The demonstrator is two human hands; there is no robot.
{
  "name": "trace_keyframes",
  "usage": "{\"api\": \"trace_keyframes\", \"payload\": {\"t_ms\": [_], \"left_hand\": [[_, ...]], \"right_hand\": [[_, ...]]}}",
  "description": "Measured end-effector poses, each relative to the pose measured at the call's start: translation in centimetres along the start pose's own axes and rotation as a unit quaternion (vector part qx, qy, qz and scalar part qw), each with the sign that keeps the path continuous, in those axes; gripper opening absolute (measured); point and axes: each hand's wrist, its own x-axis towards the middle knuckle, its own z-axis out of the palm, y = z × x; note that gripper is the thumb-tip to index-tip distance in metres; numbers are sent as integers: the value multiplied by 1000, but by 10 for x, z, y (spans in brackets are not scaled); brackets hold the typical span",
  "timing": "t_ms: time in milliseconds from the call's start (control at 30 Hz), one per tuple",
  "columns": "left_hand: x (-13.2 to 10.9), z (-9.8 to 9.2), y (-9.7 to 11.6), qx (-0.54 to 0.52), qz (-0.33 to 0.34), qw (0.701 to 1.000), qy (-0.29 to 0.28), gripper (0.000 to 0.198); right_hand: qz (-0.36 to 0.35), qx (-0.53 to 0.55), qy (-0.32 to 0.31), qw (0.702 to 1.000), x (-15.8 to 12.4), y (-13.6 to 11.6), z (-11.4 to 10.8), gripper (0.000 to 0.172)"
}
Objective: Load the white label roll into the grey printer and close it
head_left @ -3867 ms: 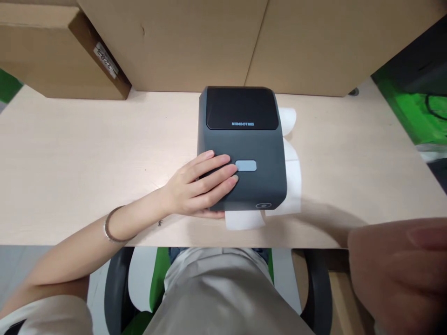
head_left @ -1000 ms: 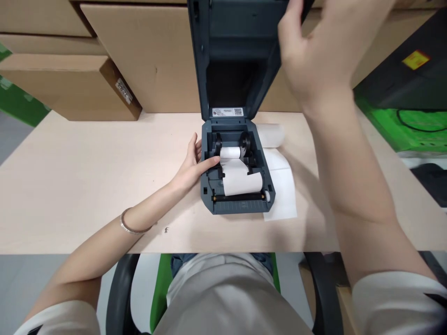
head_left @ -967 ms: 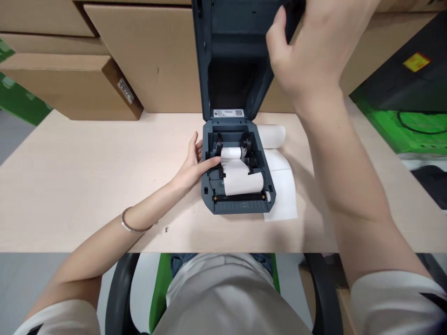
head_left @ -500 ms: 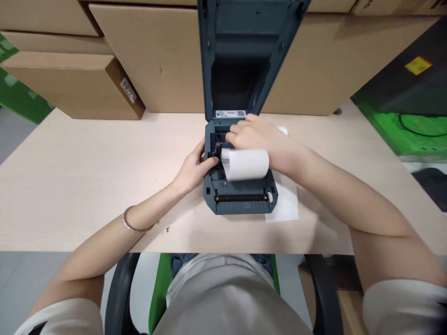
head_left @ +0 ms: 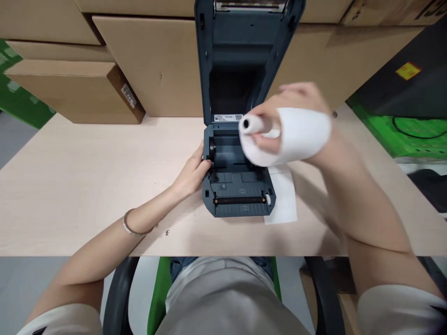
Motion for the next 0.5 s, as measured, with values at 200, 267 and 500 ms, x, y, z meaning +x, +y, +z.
{"api": "trace_keyframes", "payload": {"t_ms": [200, 267, 500], "left_hand": [[1, 2, 0, -1, 1, 1000, 8, 73], [1, 2, 1, -2, 12, 1000, 6, 72], [2, 0, -2, 2, 12, 1000, 0, 69]], "right_hand": [[133, -150, -12, 980, -43, 80, -45, 45], [166, -163, -76, 970, -53, 109, -28, 38], [188, -129, -176, 958, -60, 137, 30, 23]]}}
